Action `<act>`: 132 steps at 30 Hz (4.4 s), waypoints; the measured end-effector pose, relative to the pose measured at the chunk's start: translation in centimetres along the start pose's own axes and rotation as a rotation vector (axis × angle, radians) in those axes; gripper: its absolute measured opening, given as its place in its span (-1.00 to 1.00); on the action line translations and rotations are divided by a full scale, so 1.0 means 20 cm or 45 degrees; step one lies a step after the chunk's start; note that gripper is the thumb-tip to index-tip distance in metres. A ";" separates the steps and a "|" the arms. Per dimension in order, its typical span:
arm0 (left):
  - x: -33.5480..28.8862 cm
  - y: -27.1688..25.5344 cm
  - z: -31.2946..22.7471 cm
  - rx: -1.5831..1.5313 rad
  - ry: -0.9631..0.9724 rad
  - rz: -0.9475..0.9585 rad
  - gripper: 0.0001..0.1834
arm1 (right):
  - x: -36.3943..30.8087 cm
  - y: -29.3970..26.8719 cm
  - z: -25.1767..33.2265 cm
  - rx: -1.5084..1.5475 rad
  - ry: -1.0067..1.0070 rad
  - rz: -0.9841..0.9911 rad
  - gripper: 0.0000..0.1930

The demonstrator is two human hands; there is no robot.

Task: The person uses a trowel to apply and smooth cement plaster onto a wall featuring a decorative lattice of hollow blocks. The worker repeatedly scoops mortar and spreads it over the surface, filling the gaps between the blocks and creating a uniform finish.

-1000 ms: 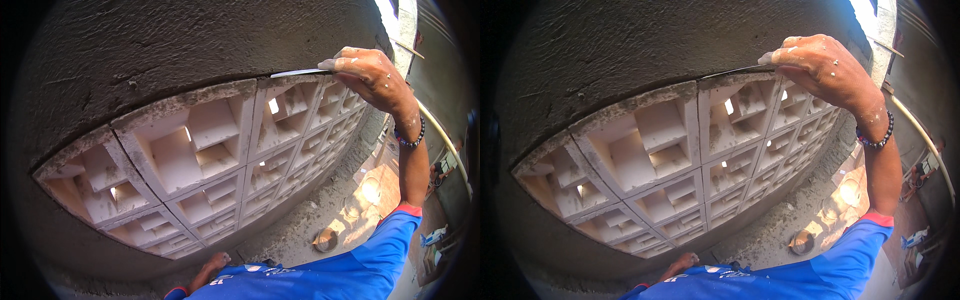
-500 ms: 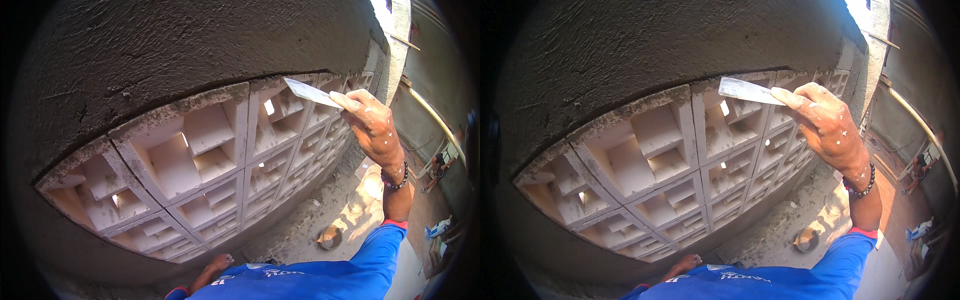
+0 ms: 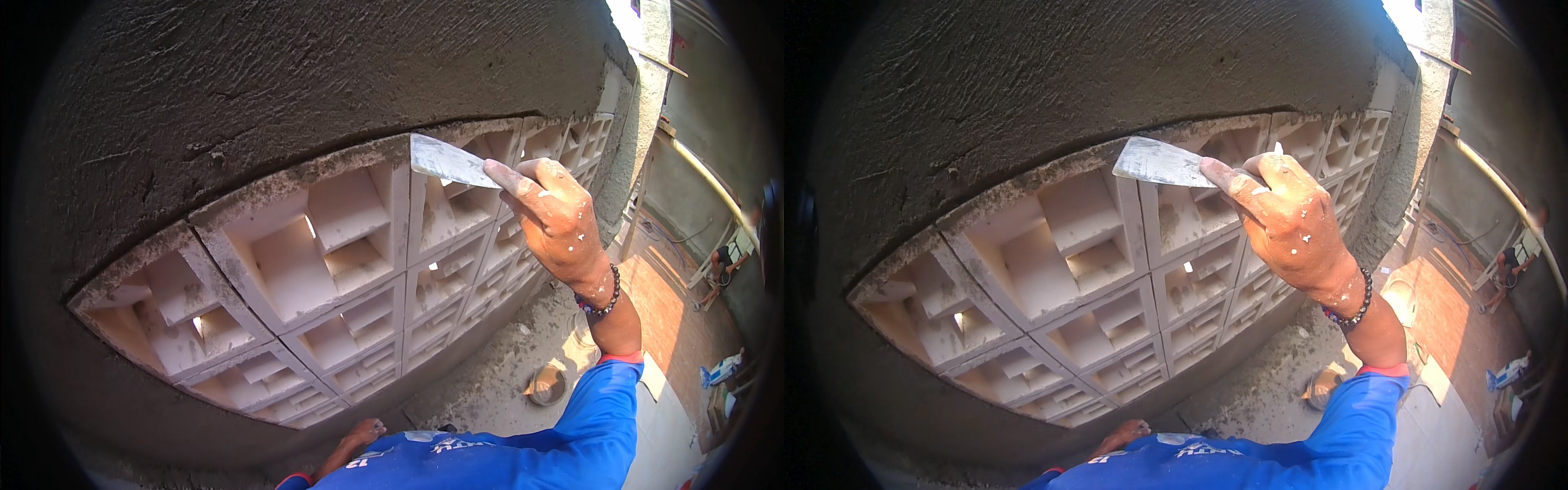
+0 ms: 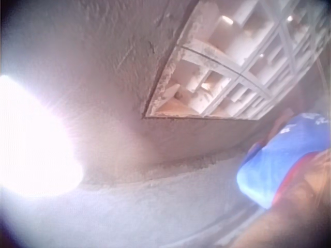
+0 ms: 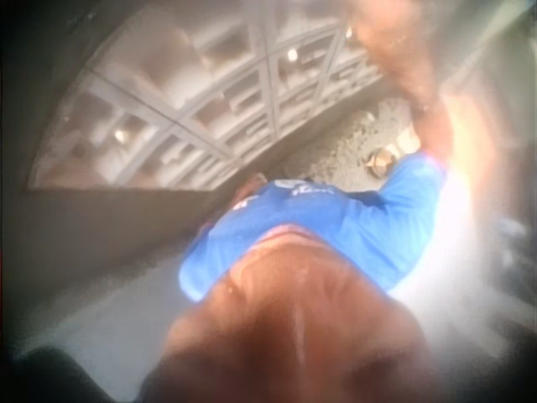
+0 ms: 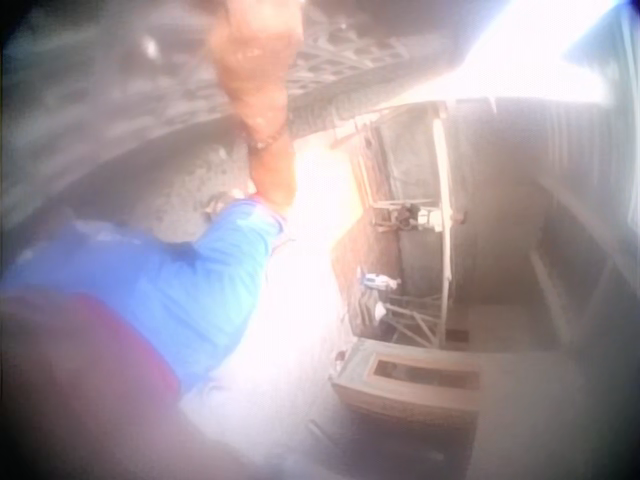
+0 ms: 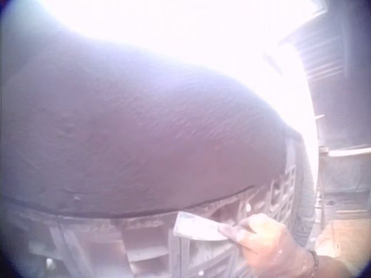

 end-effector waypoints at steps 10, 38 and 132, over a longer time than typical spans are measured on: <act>-0.01 -0.05 -0.08 -0.073 -0.039 0.036 -0.58 | 0.02 -0.04 -0.10 -0.211 0.084 0.124 -0.51; 0.01 0.06 0.02 -0.093 -0.043 -0.094 -0.63 | 0.47 -0.06 0.35 0.307 -0.323 0.320 -0.59; -0.62 -0.03 0.41 -0.253 -0.199 -0.306 -0.63 | 1.00 0.17 1.55 0.297 -0.639 -0.050 -0.76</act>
Point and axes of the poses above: each hand's wrist, its own x-axis towards the middle knuckle, its own y-axis out of the palm, z = x × y, the point moved 7 cm from there along x, towards the middle knuckle, and after that the axes turned 10 degrees about -z, right-handed, at the moved point
